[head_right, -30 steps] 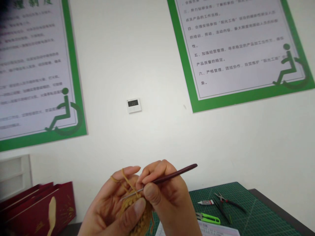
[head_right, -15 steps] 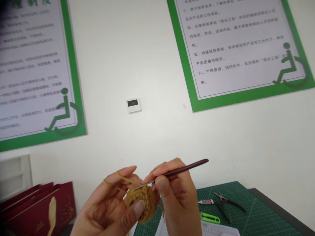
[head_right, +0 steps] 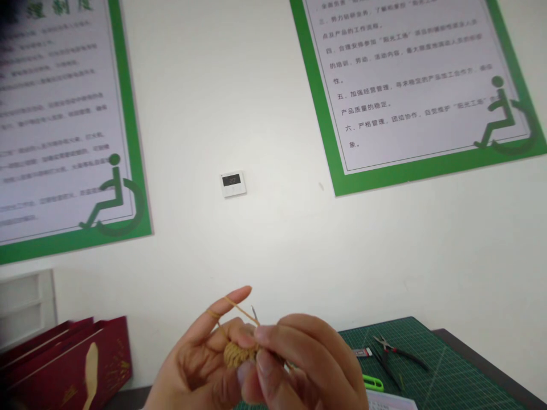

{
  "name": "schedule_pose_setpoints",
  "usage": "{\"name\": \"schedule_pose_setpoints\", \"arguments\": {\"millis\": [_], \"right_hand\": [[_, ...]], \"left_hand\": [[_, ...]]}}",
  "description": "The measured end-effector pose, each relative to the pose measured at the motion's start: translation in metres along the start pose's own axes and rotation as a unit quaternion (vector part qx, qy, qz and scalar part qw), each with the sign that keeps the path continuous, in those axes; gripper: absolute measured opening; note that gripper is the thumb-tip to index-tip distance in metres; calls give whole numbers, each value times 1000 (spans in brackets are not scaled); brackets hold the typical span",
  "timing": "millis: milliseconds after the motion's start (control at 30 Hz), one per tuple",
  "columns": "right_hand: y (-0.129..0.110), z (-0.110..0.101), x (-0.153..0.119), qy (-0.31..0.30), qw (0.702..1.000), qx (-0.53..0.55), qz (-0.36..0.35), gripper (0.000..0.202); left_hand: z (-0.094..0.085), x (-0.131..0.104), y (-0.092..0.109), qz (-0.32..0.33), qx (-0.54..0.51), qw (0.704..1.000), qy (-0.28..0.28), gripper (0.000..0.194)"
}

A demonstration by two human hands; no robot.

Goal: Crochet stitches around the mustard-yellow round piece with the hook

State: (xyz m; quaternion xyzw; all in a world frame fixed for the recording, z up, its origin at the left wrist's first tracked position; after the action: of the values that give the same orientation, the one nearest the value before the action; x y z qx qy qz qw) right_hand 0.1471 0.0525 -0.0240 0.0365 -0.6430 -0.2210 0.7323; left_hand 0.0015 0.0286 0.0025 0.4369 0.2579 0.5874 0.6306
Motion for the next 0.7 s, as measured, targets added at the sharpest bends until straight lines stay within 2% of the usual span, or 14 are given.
{"name": "schedule_pose_setpoints", "arguments": {"millis": [33, 67, 100, 133, 167, 267, 533, 633, 700], "right_hand": [[-1, 2, -1, 8, 1000, 10, -1, 52], [-2, 5, -1, 34, 998, 48, -13, 40], [-2, 8, -1, 106, 990, 97, -4, 30], [0, 13, -1, 165, 971, 157, 75, 23], [1, 20, -1, 191, 941, 231, 158, 15], [1, 36, 1, 181, 865, 371, 285, 5], [0, 29, 0, 198, 792, 426, 389, 22], [2, 27, 3, 192, 768, 446, 417, 27], [5, 28, 4, 190, 738, 463, 452, 29]], "left_hand": [[-2, 2, -1, -35, -4, 999, -22, 58], [-4, 4, -3, -69, -12, 997, -41, 58], [-6, 5, -3, -91, -12, 994, -59, 61], [-8, 6, -3, -101, -10, 992, -70, 64], [-9, 5, -2, -97, -4, 992, -75, 67], [-12, 3, 2, -57, 14, 995, -77, 74], [-11, 1, 7, -58, 17, 990, -131, 81], [-13, 0, 11, -66, 33, 989, -125, 76], [-13, 0, 12, -68, 40, 991, -110, 73]]}}
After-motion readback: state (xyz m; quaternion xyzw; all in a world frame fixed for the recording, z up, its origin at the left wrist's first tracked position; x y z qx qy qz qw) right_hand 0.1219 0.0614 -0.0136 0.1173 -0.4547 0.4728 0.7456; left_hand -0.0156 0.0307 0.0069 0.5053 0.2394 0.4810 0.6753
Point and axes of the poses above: each hand's wrist, its own x-axis towards the middle knuckle, its own z-axis out of the palm, y = z × x, the point moved 2 cm from there along x, towards the middle knuckle, and after that the axes turned 14 degrees about -z, right-handed, at the moved point
